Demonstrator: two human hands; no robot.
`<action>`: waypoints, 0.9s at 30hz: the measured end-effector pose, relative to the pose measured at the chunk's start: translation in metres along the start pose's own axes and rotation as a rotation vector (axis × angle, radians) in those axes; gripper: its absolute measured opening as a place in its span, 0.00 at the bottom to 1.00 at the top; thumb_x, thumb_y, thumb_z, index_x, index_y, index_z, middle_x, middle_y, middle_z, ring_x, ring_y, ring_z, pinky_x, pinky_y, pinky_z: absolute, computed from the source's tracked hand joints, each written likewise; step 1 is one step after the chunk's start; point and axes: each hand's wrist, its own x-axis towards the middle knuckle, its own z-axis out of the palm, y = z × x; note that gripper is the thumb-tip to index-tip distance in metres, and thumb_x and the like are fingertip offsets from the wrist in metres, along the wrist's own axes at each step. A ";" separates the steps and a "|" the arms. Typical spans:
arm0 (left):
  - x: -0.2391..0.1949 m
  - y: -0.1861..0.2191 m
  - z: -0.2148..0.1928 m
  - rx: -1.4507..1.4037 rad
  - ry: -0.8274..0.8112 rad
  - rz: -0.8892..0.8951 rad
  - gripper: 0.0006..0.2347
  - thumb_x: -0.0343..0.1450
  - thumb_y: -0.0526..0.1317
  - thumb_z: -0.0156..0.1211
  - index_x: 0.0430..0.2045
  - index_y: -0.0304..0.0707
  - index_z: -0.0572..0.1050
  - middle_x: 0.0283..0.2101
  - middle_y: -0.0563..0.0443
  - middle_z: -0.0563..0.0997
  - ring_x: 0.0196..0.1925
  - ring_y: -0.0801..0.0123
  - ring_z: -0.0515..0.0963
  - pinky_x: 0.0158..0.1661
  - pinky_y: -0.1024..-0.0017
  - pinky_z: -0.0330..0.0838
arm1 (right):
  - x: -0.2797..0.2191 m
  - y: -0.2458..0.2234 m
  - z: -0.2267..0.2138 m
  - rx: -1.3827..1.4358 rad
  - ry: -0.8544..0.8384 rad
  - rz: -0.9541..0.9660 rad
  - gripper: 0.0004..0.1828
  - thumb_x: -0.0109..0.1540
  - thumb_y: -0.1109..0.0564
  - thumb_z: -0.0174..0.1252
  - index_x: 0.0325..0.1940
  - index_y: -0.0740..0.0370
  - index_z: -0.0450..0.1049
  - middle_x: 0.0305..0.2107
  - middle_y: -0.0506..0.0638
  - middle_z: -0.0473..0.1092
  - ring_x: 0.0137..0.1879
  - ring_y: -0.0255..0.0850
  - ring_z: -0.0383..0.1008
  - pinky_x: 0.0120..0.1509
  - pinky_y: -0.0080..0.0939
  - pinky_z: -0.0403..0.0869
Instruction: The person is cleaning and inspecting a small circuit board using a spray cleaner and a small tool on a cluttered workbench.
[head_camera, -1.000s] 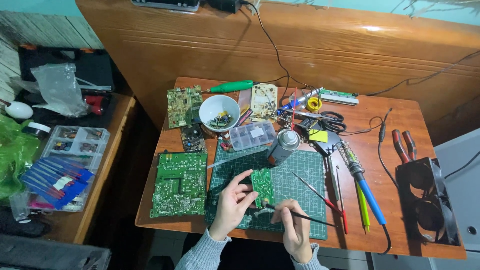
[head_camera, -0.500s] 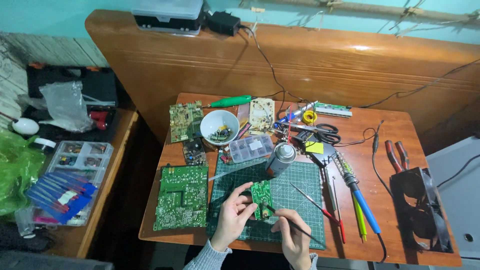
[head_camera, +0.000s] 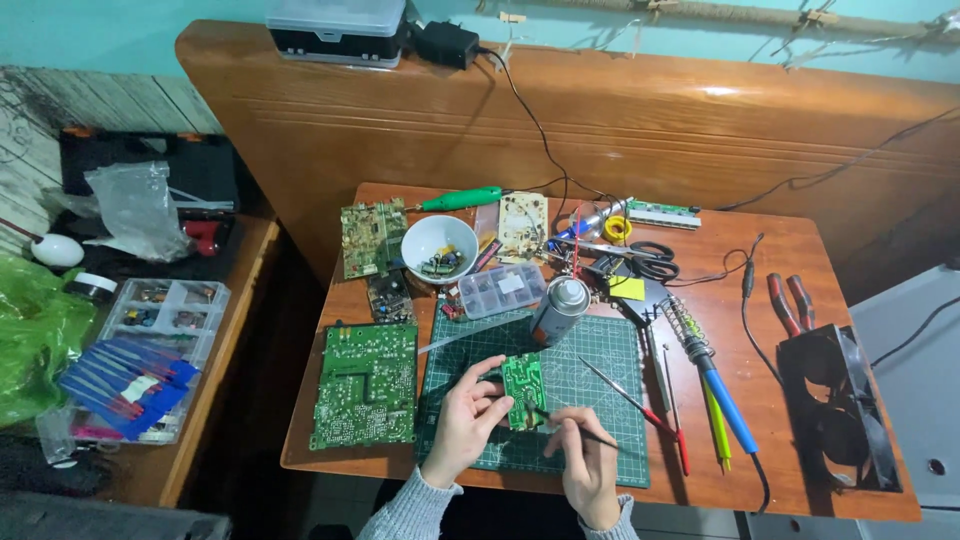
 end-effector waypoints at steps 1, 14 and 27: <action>0.000 0.001 0.000 0.000 0.000 -0.001 0.22 0.70 0.31 0.59 0.61 0.38 0.66 0.30 0.46 0.81 0.25 0.73 0.80 0.31 0.76 0.84 | 0.000 0.001 0.000 0.000 0.000 0.001 0.15 0.68 0.55 0.42 0.37 0.63 0.74 0.26 0.53 0.73 0.18 0.36 0.75 0.30 0.33 0.74; 0.000 0.004 0.000 0.018 -0.003 -0.009 0.23 0.70 0.32 0.59 0.61 0.39 0.65 0.31 0.45 0.81 0.27 0.71 0.81 0.31 0.75 0.85 | 0.004 -0.005 0.001 -0.085 0.083 -0.038 0.14 0.68 0.54 0.42 0.40 0.63 0.71 0.14 0.51 0.75 0.19 0.37 0.77 0.32 0.33 0.77; 0.000 0.002 0.001 0.037 0.008 0.002 0.23 0.69 0.32 0.59 0.61 0.38 0.66 0.32 0.45 0.82 0.28 0.71 0.82 0.33 0.76 0.83 | 0.004 -0.004 0.002 -0.104 0.030 -0.018 0.12 0.68 0.54 0.43 0.45 0.62 0.70 0.18 0.51 0.78 0.25 0.38 0.80 0.42 0.35 0.78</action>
